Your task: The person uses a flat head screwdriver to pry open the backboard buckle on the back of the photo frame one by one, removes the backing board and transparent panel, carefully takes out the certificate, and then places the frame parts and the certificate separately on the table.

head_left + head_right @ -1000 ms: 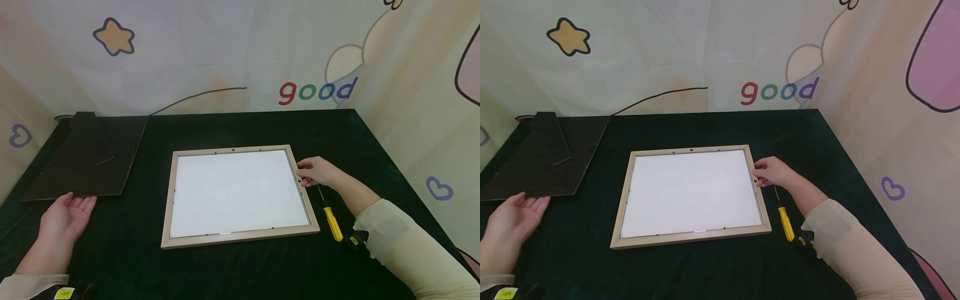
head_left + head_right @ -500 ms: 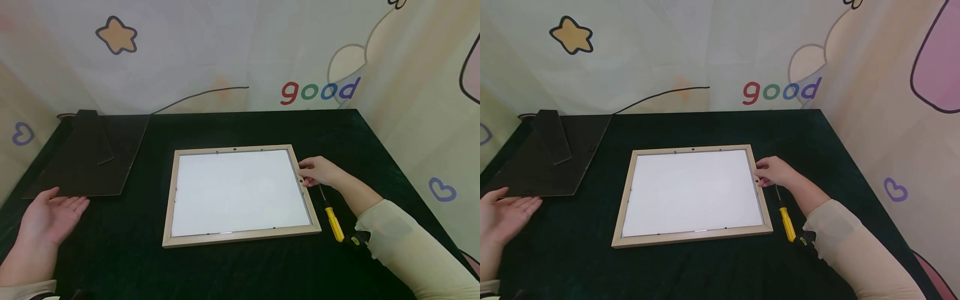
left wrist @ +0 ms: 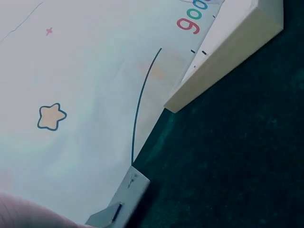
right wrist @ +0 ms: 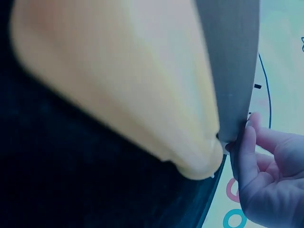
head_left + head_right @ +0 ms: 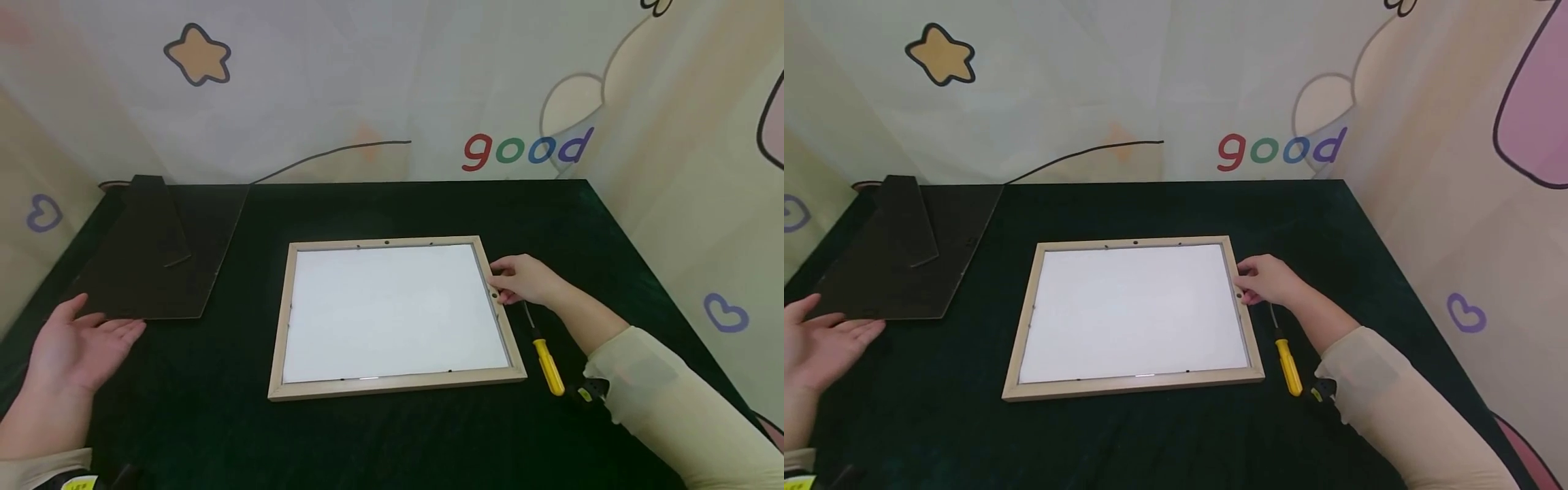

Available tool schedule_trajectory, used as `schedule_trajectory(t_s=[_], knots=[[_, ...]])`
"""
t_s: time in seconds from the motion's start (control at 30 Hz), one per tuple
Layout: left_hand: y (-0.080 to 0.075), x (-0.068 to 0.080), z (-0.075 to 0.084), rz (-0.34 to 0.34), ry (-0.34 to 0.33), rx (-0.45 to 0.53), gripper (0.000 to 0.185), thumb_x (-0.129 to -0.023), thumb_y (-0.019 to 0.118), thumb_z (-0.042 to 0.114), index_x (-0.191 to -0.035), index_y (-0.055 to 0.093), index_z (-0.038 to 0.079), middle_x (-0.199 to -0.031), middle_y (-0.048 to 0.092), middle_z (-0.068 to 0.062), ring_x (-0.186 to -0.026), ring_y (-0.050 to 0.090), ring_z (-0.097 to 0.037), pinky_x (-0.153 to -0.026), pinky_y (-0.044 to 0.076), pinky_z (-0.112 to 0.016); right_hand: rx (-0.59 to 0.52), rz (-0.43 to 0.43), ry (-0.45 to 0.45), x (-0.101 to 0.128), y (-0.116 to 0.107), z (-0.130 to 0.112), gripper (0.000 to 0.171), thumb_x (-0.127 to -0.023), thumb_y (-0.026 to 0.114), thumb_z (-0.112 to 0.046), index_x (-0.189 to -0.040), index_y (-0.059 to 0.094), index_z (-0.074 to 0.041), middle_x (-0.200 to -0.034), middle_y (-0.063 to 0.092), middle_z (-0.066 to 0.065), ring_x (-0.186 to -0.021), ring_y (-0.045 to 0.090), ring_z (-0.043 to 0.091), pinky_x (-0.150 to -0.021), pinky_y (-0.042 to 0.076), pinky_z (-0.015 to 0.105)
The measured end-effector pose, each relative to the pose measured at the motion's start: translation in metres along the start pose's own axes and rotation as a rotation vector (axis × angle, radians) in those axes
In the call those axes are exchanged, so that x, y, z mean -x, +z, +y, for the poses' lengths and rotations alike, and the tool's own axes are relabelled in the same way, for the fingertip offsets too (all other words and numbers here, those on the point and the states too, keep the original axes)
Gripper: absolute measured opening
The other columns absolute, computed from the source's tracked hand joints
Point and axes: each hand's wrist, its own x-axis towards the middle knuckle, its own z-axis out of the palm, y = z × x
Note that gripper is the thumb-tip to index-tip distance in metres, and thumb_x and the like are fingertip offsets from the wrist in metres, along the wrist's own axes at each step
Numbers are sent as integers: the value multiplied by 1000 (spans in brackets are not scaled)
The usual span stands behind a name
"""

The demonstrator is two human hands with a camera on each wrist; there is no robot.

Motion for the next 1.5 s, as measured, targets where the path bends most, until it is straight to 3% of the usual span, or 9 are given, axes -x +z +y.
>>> schedule_trajectory(t_s=[0.2,0.33,0.6,0.8,0.93,1.1,1.17,1.27,1.5], knots=[[3,3,-1,11,10,-59,86,-84,43,46,-109,-39,44,-124,-39,16,-119,-25,-11,-99,-6,-30,25,35,-77,2,-2,1,43,-86,50,-24,-121,42,-2,-84,56,10,-70,56,20,-66,48,28],[10,9,-2,-11,21,-47,85,-85,43,43,-109,-39,44,-123,-39,17,-119,-25,-10,-99,-6,-29,132,82,-147,3,-1,-4,43,-85,50,-26,-121,43,-4,-98,52,11,-79,52,21,-69,47,31],[20,14,-9,-99,52,-43,84,-87,43,38,-112,-37,43,-124,-35,22,-119,-24,-4,-98,-8,-28,350,15,-178,6,11,-21,69,-81,50,-41,-133,23,-4,-136,13,19,-118,23,34,-92,24,49],[29,18,-25,-249,13,-270,78,-90,38,33,-118,-35,38,-126,-37,17,-118,-27,-6,-97,-13,-32,365,-19,-109,8,16,-28,84,-77,51,-50,-136,9,-8,-140,-2,14,-124,8,35,-92,17,53],[52,35,-47,-356,-2,-715,68,-92,33,31,-128,-25,29,-133,-31,5,-122,-22,-16,-97,-8,-43,371,-32,-82,8,18,-27,89,-75,50,-54,-137,4,-8,-140,-7,13,-124,4,36,-93,15,53],[70,47,-85,-452,140,-1725,75,-85,39,46,-134,-11,21,-140,-14,-6,-126,-4,-28,-92,11,-57,383,-39,-80,10,18,-25,89,-76,50,-53,-136,3,-7,-140,-10,13,-124,4,37,-93,17,52],[69,49,-99,-498,194,-2017,83,-80,43,54,-136,-7,19,-141,-10,-6,-126,-1,-28,-90,17,-57,396,-42,-85,10,18,-24,89,-76,50,-53,-136,4,-7,-140,-10,13,-124,5,37,-93,18,51],[65,49,-116,-540,238,-2249,93,-71,46,63,-137,0,16,-141,-6,-4,-127,2,-26,-90,20,-56,413,-42,-90,11,18,-24,89,-76,50,-53,-136,4,-7,-140,-12,13,-124,4,37,-93,18,51],[63,44,-132,-564,316,-2432,96,-66,42,70,-137,6,17,-141,-1,-3,-127,3,-25,-90,20,-57,436,-45,-79,12,19,-24,90,-75,49,-55,-136,5,-7,-139,-13,13,-124,2,36,-93,17,51]])
